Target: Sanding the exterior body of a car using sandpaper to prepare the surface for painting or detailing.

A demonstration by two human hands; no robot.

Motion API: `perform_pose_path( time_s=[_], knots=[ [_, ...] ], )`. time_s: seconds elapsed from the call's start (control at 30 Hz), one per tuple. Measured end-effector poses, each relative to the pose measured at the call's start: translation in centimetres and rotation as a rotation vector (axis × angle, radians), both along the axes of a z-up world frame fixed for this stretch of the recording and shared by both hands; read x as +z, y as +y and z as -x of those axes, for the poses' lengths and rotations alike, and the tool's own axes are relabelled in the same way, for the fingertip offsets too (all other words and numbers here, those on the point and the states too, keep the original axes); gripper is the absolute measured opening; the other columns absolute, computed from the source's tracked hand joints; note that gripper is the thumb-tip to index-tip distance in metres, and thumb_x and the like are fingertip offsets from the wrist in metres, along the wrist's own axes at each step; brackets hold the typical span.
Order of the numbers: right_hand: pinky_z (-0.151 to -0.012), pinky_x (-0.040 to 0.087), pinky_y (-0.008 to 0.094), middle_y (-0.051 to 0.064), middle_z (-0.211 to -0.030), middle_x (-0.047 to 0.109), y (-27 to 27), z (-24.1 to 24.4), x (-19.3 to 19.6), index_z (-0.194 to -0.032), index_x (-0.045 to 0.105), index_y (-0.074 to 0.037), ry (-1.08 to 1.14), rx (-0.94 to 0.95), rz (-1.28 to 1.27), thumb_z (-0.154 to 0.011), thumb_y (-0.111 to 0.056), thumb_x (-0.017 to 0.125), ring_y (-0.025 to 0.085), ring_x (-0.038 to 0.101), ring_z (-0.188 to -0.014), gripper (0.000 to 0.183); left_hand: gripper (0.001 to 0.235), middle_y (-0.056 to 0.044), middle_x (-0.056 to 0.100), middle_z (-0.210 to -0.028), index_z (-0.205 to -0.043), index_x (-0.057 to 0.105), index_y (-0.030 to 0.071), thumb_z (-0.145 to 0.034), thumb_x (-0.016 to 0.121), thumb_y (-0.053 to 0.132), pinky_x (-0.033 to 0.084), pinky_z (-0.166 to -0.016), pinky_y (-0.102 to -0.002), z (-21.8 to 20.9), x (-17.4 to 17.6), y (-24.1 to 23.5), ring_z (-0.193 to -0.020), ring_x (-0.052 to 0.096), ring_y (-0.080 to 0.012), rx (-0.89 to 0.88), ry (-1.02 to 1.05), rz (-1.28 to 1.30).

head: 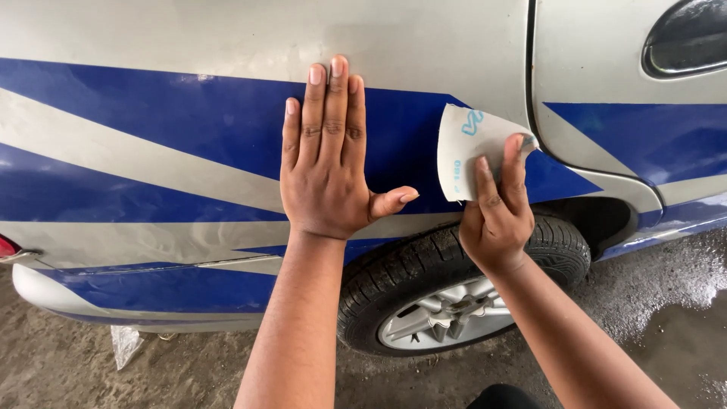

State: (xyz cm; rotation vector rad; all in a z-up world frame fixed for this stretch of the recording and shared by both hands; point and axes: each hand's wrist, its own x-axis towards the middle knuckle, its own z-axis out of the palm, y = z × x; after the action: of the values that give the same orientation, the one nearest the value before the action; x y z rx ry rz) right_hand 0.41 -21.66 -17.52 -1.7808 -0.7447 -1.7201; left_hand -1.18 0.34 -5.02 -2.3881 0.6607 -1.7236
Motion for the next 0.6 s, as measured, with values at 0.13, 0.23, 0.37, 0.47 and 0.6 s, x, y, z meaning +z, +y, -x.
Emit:
perform_pose_path(
  time_s=[0.13, 0.23, 0.37, 0.47, 0.6],
  knots=[
    [-0.126, 0.026, 0.071, 0.032, -0.156, 0.037, -0.2, -0.8, -2.0, -0.144, 0.059, 0.0, 0.002, -0.087, 0.162, -0.108, 0.001, 0.047, 0.047, 0.038, -0.147, 0.037, 0.117, -0.018, 0.043, -0.16, -0.155, 0.045, -0.002, -0.089, -0.002, 0.084, 0.024, -0.127, -0.047, 0.1, 0.2, 0.0, -0.151, 0.037, -0.0332, 0.002, 0.019, 0.005],
    [-0.125, 0.026, 0.071, 0.033, -0.153, 0.04, -0.1, -1.1, -2.1, -0.141, 0.061, 0.002, -0.012, -0.089, 0.166, -0.108, -0.001, 0.048, 0.05, 0.039, -0.146, 0.036, 0.118, -0.017, 0.044, -0.159, -0.154, 0.048, -0.002, -0.089, -0.004, 0.082, 0.024, -0.127, -0.046, 0.1, 0.2, 0.0, -0.151, 0.037, -0.0329, -0.02, 0.014, 0.014],
    [-0.135, 0.02, 0.071, 0.03, -0.165, 0.02, 1.0, -0.1, 0.0, -0.153, 0.046, 0.0, 0.055, -0.023, -0.051, -0.11, 0.012, 0.04, 0.044, 0.011, -0.16, 0.045, 0.114, -0.015, 0.042, -0.161, -0.156, 0.044, 0.001, -0.09, -0.003, 0.081, 0.024, -0.128, -0.046, 0.2, 0.1, 0.1, -0.152, 0.036, -0.0313, 0.02, 0.037, 0.002],
    [-0.132, 0.014, 0.067, 0.032, -0.162, 0.025, 2.0, -0.2, -0.6, -0.153, 0.05, -0.007, 0.071, -0.125, 0.095, -0.11, 0.009, 0.056, 0.045, 0.019, -0.156, 0.047, 0.103, -0.015, 0.039, -0.162, -0.156, 0.043, 0.001, -0.095, -0.001, 0.072, 0.025, -0.129, -0.045, 0.5, 0.1, 0.0, -0.153, 0.034, -0.0313, 0.042, 0.066, 0.007],
    [-0.129, 0.017, 0.073, 0.032, -0.163, 0.023, 1.6, 0.4, -0.1, -0.155, 0.045, -0.002, 0.112, -0.117, 0.182, -0.113, 0.006, 0.048, 0.043, 0.02, -0.157, 0.043, 0.096, -0.015, 0.039, -0.162, -0.156, 0.043, 0.001, -0.099, 0.002, 0.065, 0.025, -0.129, -0.046, 0.4, -0.1, 0.0, -0.153, 0.033, -0.0315, 0.024, 0.06, 0.015]
  ],
)
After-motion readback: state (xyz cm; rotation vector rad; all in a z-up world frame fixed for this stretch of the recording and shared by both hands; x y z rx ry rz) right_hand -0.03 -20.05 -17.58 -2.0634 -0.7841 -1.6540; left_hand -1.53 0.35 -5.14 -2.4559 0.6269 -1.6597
